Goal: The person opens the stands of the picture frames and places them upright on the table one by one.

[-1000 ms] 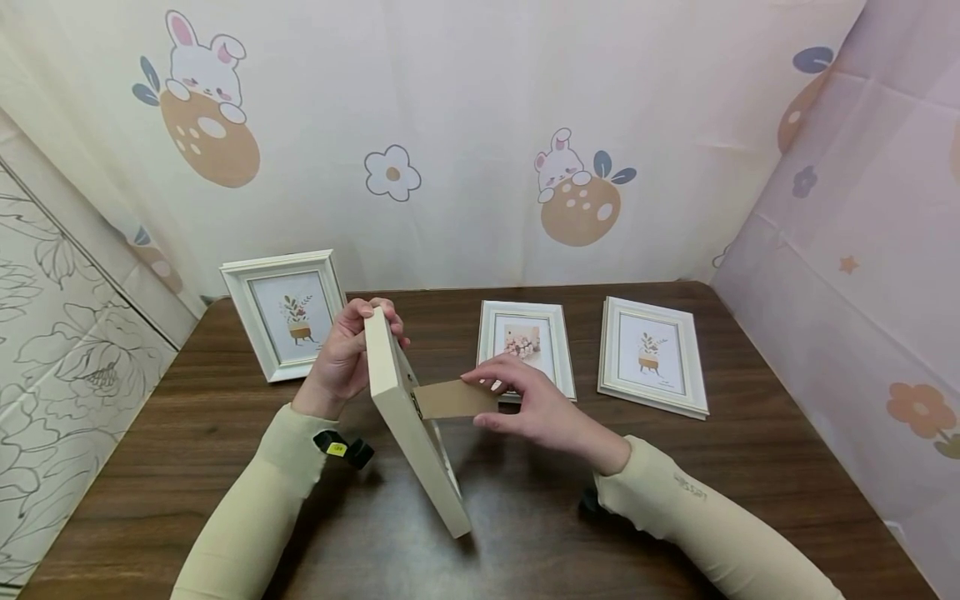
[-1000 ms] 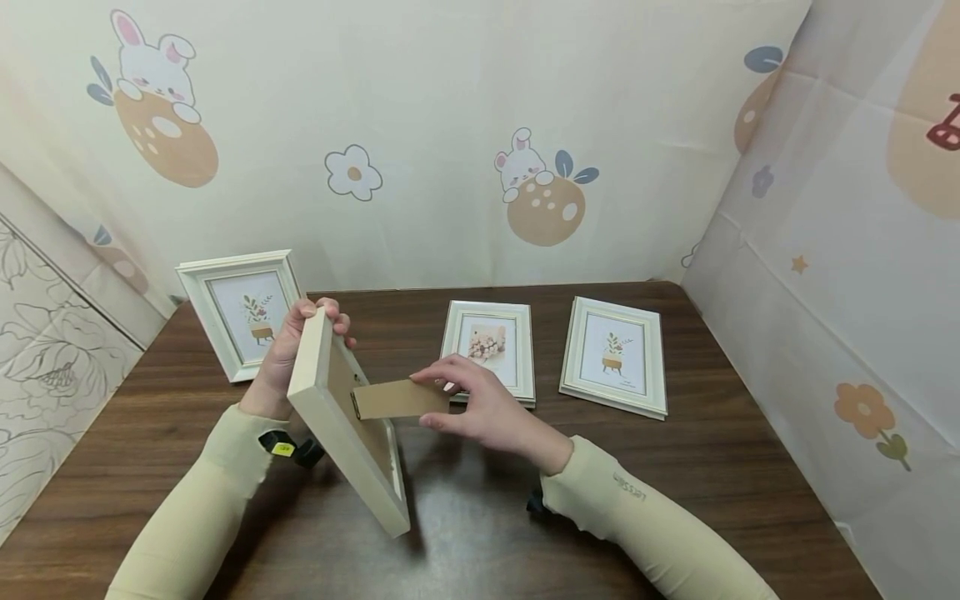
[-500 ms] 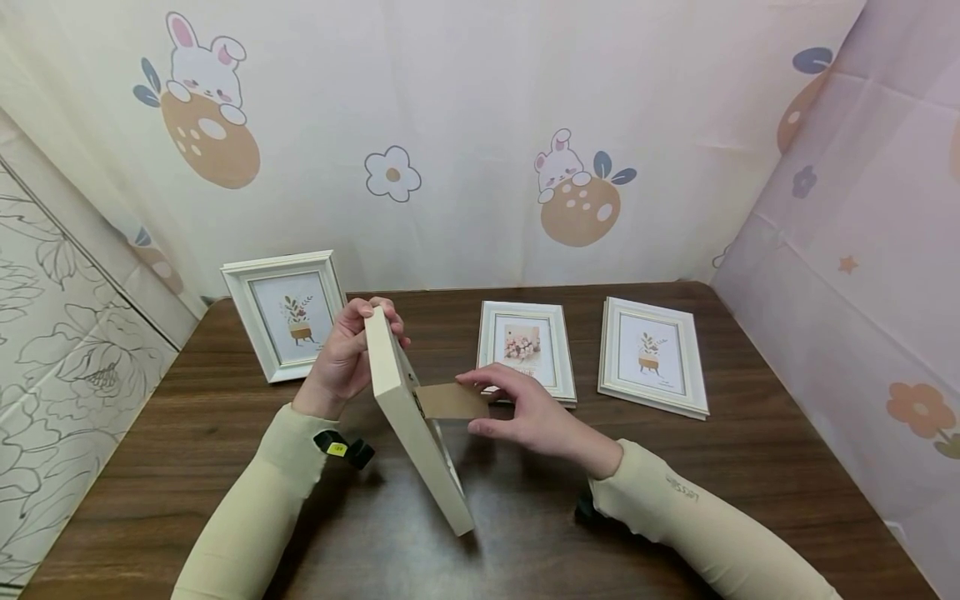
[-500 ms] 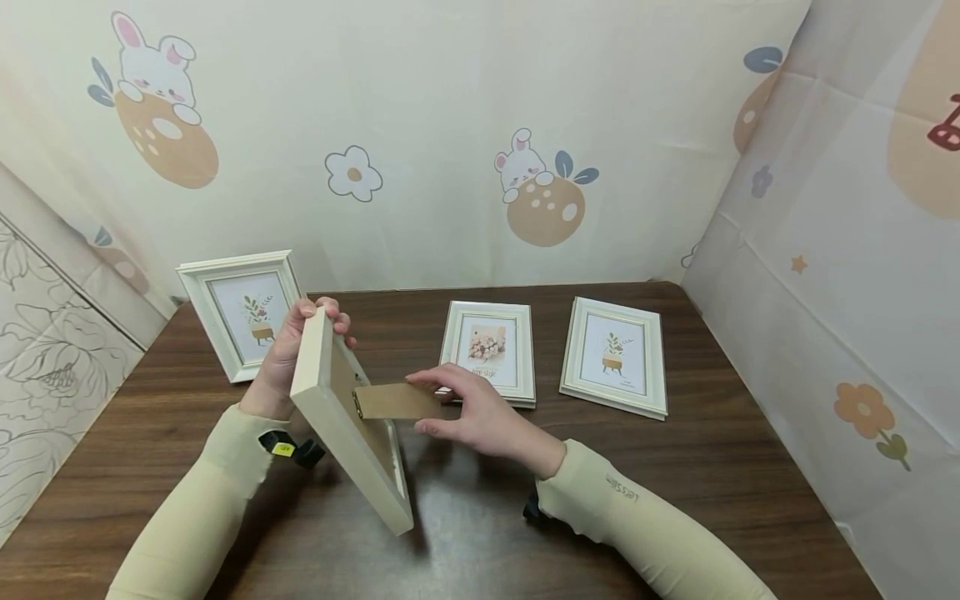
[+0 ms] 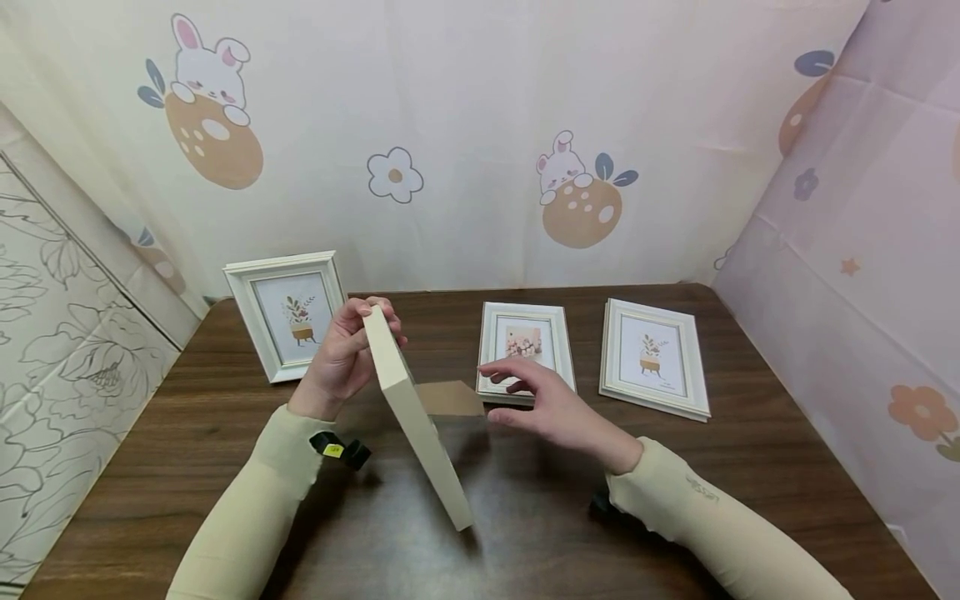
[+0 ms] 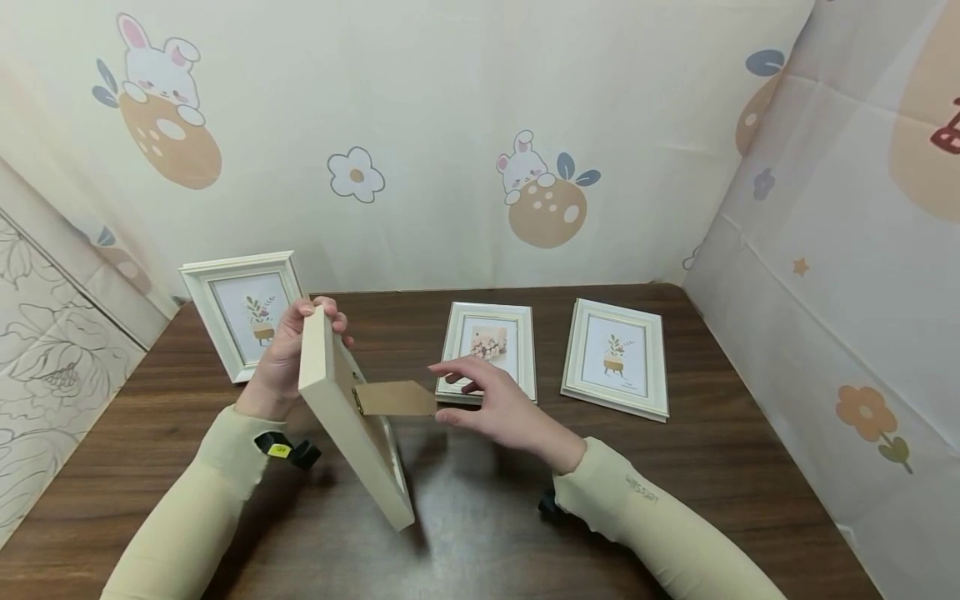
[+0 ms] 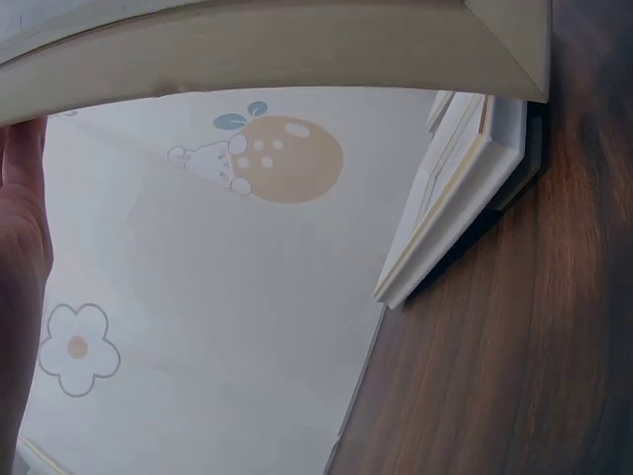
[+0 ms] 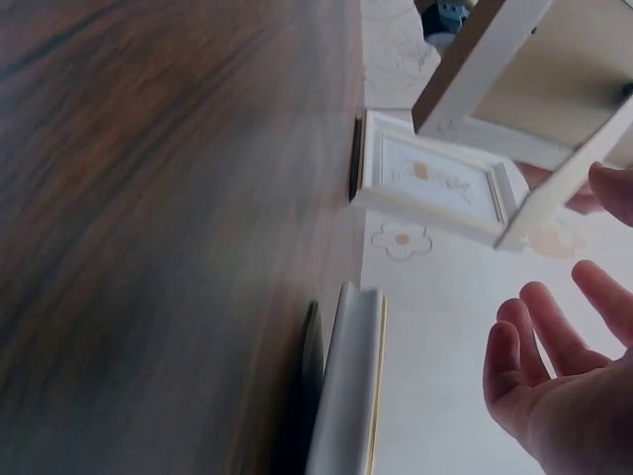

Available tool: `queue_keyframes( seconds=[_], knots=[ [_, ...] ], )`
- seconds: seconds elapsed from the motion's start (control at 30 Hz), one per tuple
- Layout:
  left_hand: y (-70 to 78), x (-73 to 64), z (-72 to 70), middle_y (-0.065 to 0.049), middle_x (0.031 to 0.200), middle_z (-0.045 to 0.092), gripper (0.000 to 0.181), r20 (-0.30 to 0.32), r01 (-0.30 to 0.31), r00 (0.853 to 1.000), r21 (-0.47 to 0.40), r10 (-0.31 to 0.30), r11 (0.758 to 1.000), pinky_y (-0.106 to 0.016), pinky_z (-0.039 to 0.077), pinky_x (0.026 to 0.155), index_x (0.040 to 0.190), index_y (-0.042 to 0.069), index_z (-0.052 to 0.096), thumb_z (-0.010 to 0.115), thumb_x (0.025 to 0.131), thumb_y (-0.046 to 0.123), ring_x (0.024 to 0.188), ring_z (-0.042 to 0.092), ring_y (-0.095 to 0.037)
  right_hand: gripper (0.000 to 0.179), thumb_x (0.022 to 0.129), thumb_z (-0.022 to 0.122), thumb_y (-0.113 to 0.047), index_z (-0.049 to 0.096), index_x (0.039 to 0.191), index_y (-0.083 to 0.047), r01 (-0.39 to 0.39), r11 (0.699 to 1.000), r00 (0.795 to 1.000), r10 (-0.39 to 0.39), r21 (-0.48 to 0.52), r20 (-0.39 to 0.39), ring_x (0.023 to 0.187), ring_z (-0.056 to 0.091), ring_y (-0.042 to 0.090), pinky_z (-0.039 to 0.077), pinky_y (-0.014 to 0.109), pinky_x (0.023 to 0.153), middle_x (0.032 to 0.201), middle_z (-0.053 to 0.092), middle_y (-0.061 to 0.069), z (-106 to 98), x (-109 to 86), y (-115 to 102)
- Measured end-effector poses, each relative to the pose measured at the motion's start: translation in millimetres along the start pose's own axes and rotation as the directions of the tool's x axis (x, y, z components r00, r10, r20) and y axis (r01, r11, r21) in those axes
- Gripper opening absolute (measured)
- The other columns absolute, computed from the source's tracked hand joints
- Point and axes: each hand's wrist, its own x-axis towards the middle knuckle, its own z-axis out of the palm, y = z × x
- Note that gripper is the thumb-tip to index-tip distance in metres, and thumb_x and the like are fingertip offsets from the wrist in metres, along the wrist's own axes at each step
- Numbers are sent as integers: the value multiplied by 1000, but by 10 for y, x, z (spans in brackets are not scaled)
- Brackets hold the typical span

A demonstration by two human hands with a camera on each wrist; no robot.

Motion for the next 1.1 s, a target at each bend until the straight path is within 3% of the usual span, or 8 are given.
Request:
queue_keyframes(
  seconds=[0.3, 0.5, 0.7, 0.8, 1.0, 1.1],
  knots=[
    [131, -43, -91, -14, 120, 63, 22, -62, -50, 996, 139, 60, 989, -28, 54, 86, 109, 4, 69, 59, 93, -8, 106, 63, -23, 53, 86, 80, -13, 58, 135, -15, -92, 995, 995, 90, -50, -39, 118, 56, 23, 50, 42, 95, 133, 59, 4, -253, -157, 157],
    [224, -71, -115, -14, 119, 65, 21, -105, -47, 992, 213, 70, 976, -24, 52, 82, 108, 4, 70, 62, 91, -7, 102, 62, -16, 48, 91, 74, -11, 57, 136, -8, -146, 986, 987, 140, -81, -78, 116, 58, 34, 50, 50, 95, 132, 59, 12, -454, -269, 268],
    [331, -51, -92, -10, 120, 66, 21, -157, -19, 985, 306, 71, 952, -22, 52, 80, 109, 7, 70, 64, 92, -3, 100, 62, -14, 52, 95, 69, -14, 50, 143, -8, -213, 972, 971, 200, -96, -128, 114, 59, 32, 48, 54, 97, 130, 59, 18, -620, -326, 294],
    [373, -28, -71, -7, 119, 67, 21, -221, 16, 973, 362, 69, 932, -20, 52, 76, 107, 11, 72, 66, 91, -1, 98, 61, -13, 52, 96, 69, -16, 49, 143, -8, -245, 964, 966, 233, -103, -113, 115, 59, 31, 47, 53, 97, 130, 59, 18, -631, -338, 305],
    [409, 0, -53, -6, 118, 66, 24, -324, 62, 942, 432, 91, 900, -18, 48, 67, 107, 12, 72, 62, 94, -5, 94, 58, -12, 52, 96, 68, -15, 49, 142, -4, -237, 966, 971, 233, -101, -53, 114, 59, 31, 48, 55, 95, 129, 60, 18, -548, -371, 297],
    [415, 34, -40, -4, 115, 67, 27, -389, 92, 914, 472, 113, 877, -16, 44, 61, 105, 14, 73, 59, 95, -8, 88, 56, -10, 52, 95, 69, -15, 50, 142, -5, -230, 966, 973, 228, -115, -28, 112, 61, 28, 49, 54, 94, 128, 62, 16, -522, -397, 279]
  ],
)
